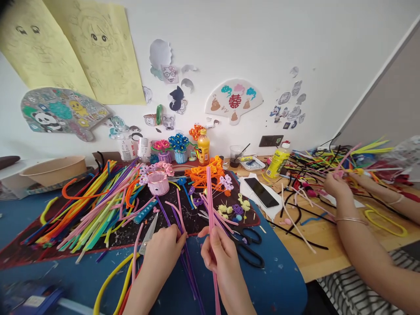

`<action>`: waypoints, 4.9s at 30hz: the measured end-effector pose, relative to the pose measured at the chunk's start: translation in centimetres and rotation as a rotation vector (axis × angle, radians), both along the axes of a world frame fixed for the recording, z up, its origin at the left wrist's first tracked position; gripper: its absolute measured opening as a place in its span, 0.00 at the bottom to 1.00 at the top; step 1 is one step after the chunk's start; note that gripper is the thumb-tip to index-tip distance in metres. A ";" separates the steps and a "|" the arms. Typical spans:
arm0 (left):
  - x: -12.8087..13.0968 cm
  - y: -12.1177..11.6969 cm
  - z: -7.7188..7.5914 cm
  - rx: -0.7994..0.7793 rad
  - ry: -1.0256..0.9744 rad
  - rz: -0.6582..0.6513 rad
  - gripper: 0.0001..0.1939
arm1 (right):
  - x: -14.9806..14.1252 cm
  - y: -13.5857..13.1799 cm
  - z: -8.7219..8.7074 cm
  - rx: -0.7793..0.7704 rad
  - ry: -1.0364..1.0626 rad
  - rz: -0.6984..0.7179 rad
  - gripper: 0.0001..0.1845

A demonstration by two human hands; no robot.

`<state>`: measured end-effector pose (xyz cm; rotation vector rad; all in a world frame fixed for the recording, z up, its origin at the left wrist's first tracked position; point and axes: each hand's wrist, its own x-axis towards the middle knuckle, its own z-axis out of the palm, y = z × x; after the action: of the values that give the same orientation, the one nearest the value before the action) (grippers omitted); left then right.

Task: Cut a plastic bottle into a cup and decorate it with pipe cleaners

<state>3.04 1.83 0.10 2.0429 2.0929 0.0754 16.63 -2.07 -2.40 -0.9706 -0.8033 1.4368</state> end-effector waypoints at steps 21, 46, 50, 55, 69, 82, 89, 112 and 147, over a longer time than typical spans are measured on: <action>-1.2 0.6 -0.6 0.013 -0.239 0.205 0.12 | -2.3 2.1 -1.8 -0.044 -0.094 0.139 0.26; -1.9 -0.4 -0.2 0.132 -1.039 -0.019 0.14 | -3.8 1.6 -1.8 0.037 -0.316 0.042 0.29; -1.7 -0.6 -0.5 0.163 -1.065 0.003 0.14 | -4.2 1.3 -2.1 0.055 -0.307 0.082 0.29; -1.6 -0.9 -0.8 0.200 -1.086 0.021 0.13 | -4.4 0.3 -2.2 0.034 -0.277 0.104 0.28; -1.2 -1.3 -0.3 0.229 -1.139 0.062 0.19 | -3.7 0.1 -1.7 0.000 -0.219 0.101 0.32; -0.2 -1.2 0.5 0.163 -1.156 0.082 0.24 | -2.7 -0.1 -1.1 -0.008 -0.261 0.166 0.31; 0.1 -1.1 0.7 0.202 -1.136 0.102 0.24 | -2.1 -0.5 -1.2 -0.047 -0.286 0.211 0.32; -1.8 -0.5 0.3 0.099 -0.893 0.054 0.23 | 0.7 -1.2 0.1 -0.029 -0.300 0.102 0.27; -1.0 1.4 -0.1 0.041 -0.182 0.195 0.15 | 0.4 -0.7 -1.4 -0.120 -0.159 0.113 0.29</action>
<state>2.06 3.24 -0.02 1.7727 2.1835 0.3242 17.05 -2.77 -3.77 -1.1577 -0.9086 1.5329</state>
